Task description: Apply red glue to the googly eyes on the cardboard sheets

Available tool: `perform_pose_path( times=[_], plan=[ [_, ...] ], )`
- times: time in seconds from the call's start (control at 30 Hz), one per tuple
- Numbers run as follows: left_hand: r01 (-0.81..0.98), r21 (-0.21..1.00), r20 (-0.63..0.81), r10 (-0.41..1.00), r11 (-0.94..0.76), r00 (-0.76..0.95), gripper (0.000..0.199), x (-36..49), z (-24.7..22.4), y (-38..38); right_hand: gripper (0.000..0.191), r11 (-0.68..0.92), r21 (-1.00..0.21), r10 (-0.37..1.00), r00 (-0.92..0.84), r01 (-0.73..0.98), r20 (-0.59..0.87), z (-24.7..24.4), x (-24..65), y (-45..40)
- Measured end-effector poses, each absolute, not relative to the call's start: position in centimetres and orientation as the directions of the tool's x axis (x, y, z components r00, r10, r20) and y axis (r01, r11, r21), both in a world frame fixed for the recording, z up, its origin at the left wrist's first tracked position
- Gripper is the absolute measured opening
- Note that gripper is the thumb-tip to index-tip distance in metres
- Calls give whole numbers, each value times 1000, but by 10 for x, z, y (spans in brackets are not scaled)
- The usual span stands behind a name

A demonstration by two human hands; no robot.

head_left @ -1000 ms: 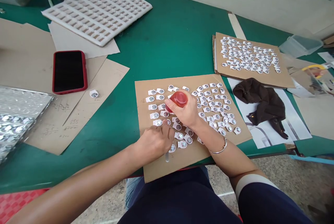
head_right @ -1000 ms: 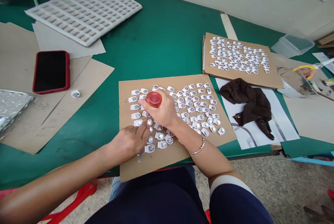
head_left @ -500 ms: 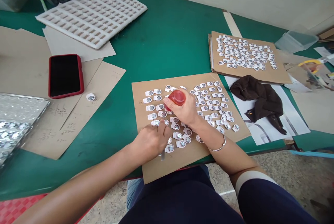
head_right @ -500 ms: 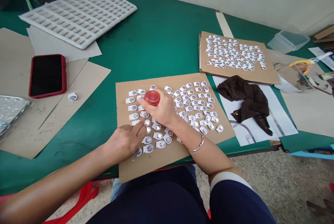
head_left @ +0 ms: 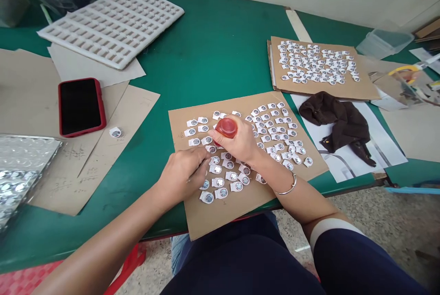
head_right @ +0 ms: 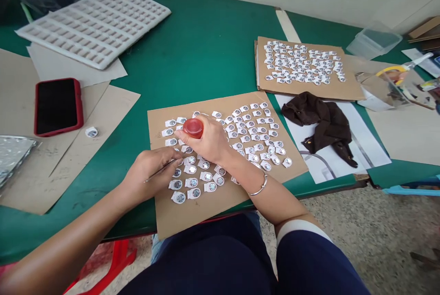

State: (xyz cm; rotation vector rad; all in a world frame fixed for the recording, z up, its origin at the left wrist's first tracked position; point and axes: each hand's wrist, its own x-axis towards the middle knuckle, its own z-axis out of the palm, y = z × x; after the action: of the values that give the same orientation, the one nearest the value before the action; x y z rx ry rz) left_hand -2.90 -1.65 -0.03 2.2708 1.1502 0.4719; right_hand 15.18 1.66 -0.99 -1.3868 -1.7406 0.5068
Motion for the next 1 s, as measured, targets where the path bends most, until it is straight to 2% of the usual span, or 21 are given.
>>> perform_pose_path(
  times=[0.23, 0.33, 0.43, 0.53, 0.63, 0.77, 0.9, 1.0],
  plan=[
    [641, 731, -126, 877, -233, 463, 16, -25, 7, 8, 32, 293, -735, 952, -115, 611, 284, 10, 146, 12],
    [619, 768, -188, 863, -168, 468, 16, -24, 9, 17, 32, 283, -774, 953, -73, 567, 295, 24, 154, 4],
    [603, 790, -222, 866, -110, 448, 14, -26, 7, 21, 36, 244, -852, 954, 46, 464, 298, 29, 167, -8],
    [577, 813, -232, 870, -73, 436, 13, -29, 5, 19, 53, 181, -938, 968, 116, 295, 223, 17, 176, -24],
    [564, 821, -214, 871, -86, 443, 15, -32, 4, 17, 48, 136, -969, 971, 165, 207, 171, -4, 176, -37],
    [564, 821, -216, 865, -90, 453, 17, -33, 4, 16, 29, 130, -943, 943, 255, 307, 213, -22, 171, -49],
    [561, 823, -219, 862, -88, 456, 17, -34, 3, 17, 27, 214, -892, 915, 238, 399, 326, -25, 168, -51],
    [561, 824, -223, 862, -83, 456, 16, -34, 2, 17, 25, 231, -878, 906, 236, 420, 351, -25, 166, -49]
  ],
)
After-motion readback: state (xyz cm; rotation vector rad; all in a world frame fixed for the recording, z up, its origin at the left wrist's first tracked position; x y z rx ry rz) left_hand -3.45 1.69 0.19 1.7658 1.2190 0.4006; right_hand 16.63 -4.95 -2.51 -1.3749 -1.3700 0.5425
